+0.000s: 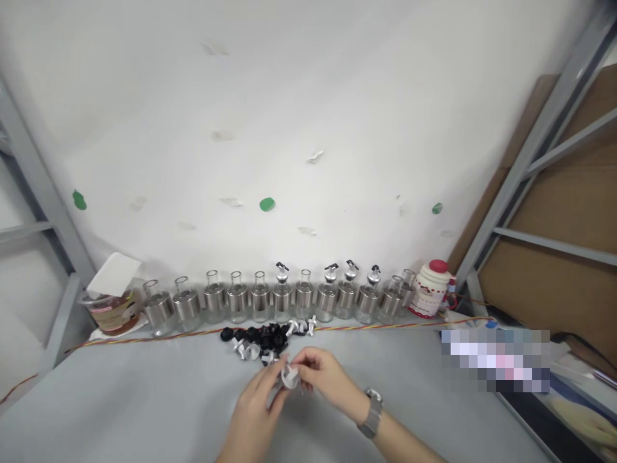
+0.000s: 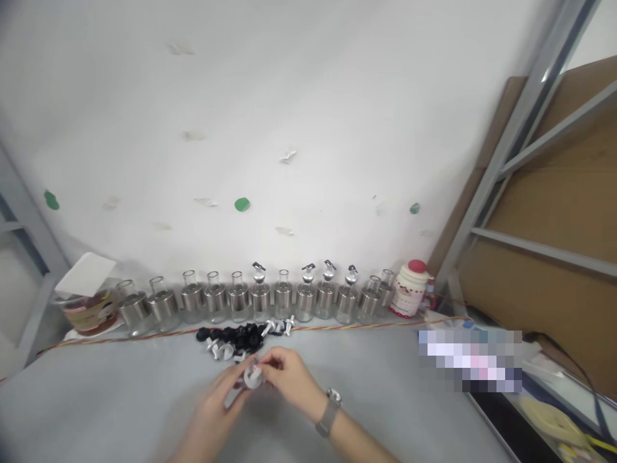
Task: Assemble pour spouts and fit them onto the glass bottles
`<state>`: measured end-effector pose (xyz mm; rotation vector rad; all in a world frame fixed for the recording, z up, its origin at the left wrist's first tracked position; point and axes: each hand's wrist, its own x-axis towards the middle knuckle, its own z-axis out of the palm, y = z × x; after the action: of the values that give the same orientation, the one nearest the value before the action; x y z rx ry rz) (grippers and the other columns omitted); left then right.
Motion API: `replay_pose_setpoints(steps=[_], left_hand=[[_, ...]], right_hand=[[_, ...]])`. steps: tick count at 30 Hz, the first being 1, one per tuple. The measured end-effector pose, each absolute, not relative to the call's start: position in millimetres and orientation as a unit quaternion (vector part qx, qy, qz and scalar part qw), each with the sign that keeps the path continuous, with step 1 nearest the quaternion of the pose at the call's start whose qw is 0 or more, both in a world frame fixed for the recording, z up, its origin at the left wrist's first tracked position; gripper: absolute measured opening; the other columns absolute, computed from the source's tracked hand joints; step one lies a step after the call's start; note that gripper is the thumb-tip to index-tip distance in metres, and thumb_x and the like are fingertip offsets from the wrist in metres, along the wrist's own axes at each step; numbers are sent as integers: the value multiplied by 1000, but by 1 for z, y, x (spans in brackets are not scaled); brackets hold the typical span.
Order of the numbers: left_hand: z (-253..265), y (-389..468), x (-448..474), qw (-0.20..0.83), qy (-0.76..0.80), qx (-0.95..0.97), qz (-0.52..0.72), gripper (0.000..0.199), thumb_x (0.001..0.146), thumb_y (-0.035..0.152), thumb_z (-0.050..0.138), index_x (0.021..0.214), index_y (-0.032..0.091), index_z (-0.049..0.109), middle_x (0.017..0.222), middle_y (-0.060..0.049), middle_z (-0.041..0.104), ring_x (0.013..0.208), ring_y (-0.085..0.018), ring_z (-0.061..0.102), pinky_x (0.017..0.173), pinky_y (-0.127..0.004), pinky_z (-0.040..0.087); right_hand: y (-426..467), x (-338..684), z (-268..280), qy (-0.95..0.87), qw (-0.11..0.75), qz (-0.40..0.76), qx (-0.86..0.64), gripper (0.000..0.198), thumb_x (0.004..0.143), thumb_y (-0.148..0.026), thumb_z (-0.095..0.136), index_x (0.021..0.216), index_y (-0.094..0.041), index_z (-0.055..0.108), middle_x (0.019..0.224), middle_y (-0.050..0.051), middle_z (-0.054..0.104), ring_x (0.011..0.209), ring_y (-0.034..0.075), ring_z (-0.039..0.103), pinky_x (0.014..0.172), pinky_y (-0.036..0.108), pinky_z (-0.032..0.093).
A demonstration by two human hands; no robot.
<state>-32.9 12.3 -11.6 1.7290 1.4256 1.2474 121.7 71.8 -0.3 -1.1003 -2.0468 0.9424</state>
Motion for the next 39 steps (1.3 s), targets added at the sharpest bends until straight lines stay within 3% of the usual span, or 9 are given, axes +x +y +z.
replay_pose_setpoints(steps=[4,8,14,20,24,28,32,36,39], left_hand=[[-3,18,-37,326,580,539,517,29,73,34,56,99,22,56,90,-5,66,77,-21,61,69,-32,46],[4,27,-39,400,553,417,600,44,65,41,64,99,18,50,67,1,61,60,-19,61,48,-27,46],[10,30,-36,462,502,375,627,50,59,35,69,101,14,50,58,6,55,52,-15,58,44,-26,48],[10,28,-36,441,514,405,614,51,62,40,67,104,15,55,56,6,53,49,-12,53,43,-23,41],[8,22,-35,389,552,494,548,41,66,42,62,97,16,65,55,5,49,44,-9,43,43,-21,35],[4,15,-29,364,549,564,497,29,72,41,57,86,18,69,60,2,48,49,-11,45,46,-21,35],[0,13,-27,362,553,591,462,27,75,40,54,86,20,68,62,1,47,51,-12,46,49,-22,36],[-4,13,-27,343,552,626,431,21,75,36,53,71,18,64,65,0,51,57,-14,50,55,-22,38],[-6,11,-24,407,530,642,375,19,80,33,45,78,19,58,58,2,52,51,-13,49,50,-21,37]], right_hand=[[87,113,9,-796,323,287,-423,27,88,-29,36,90,-16,59,83,6,61,74,16,57,65,27,46],[105,100,8,-838,294,208,-410,21,78,-16,52,97,-21,59,99,6,56,99,21,46,88,35,33],[116,79,-4,-843,271,165,-434,11,76,-13,54,84,-14,61,90,10,56,95,27,46,86,42,31],[113,94,4,-778,371,233,-450,10,79,-23,51,86,-17,57,93,8,54,91,22,49,85,38,34],[102,117,11,-712,423,344,-442,28,83,-41,43,87,-16,55,79,6,58,70,18,56,65,31,45],[80,134,10,-672,429,441,-412,38,75,-52,49,80,-16,57,67,3,60,61,16,57,54,27,45],[63,137,1,-603,457,538,-371,30,69,-46,60,75,-17,59,64,1,59,59,14,55,56,26,43],[56,136,-3,-568,461,596,-331,25,70,-41,62,74,-18,55,67,-1,56,57,12,52,57,26,42],[53,138,0,-586,438,602,-320,22,71,-37,62,75,-18,52,66,-2,54,58,11,49,56,25,40]])
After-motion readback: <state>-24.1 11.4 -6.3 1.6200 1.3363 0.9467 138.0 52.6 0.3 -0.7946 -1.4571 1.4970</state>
